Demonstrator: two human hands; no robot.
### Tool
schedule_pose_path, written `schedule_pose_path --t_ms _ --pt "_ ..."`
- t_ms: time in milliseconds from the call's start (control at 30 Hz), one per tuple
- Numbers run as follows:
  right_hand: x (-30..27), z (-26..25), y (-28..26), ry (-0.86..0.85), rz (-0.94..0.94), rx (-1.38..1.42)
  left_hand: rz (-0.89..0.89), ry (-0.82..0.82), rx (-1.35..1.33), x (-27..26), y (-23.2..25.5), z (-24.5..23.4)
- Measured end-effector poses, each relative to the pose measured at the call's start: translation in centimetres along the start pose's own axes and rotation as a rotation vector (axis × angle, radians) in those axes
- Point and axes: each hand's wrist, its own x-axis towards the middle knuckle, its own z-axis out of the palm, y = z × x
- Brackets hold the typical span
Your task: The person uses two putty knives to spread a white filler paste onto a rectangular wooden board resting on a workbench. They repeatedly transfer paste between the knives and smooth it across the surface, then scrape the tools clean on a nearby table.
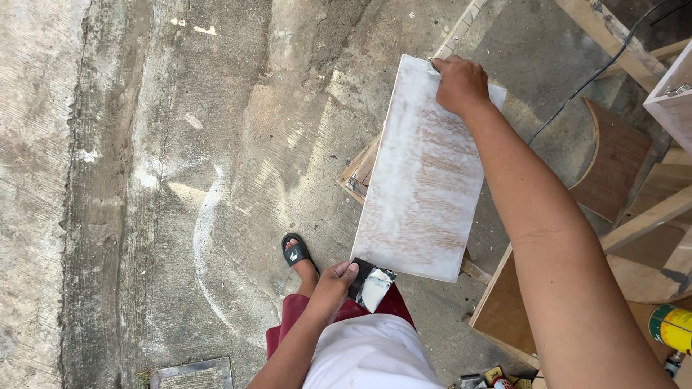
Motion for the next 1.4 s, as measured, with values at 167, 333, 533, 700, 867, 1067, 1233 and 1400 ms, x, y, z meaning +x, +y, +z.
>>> schedule_pose_path --t_ms 167,333,533,700,867,1067,1233,1400 --pt "-0.7 -0.4 0.7 0.018 -0.119 0.012 -0.002 0.024 0.076 -0.1 0.1 -0.1" --pt "-1.4 -0.5 1.3 -0.045 -0.146 0.033 -0.029 -0.009 -0.113 0.1 0.0 0.2" --pt "-2.0 -0.5 0.9 -0.152 -0.058 0.065 -0.052 -0.018 -0.204 0.4 -0.1 0.2" --pt "-3.4 -0.1 0.5 -0.171 -0.019 0.045 -0.061 -0.037 -0.188 0.8 -0.3 -0.1" --pt "-6.1 -0.1 -0.4 -0.149 -0.016 0.051 -0.108 0.039 -0.168 1.0 -0.2 0.7" --pt "-9.3 -1.1 -2.4 -0.113 -0.035 0.072 -0.121 0.058 -0.097 2.3 -1.8 -0.7" --pt "-11.0 0.3 -2.7 -0.126 0.003 0.107 -0.143 0.041 -0.058 2.1 -1.2 -1.2" --pt "-13.6 0.4 -4.2 -0.151 0.019 0.111 -0.158 0.064 -0.089 3.2 -2.5 -2.5"
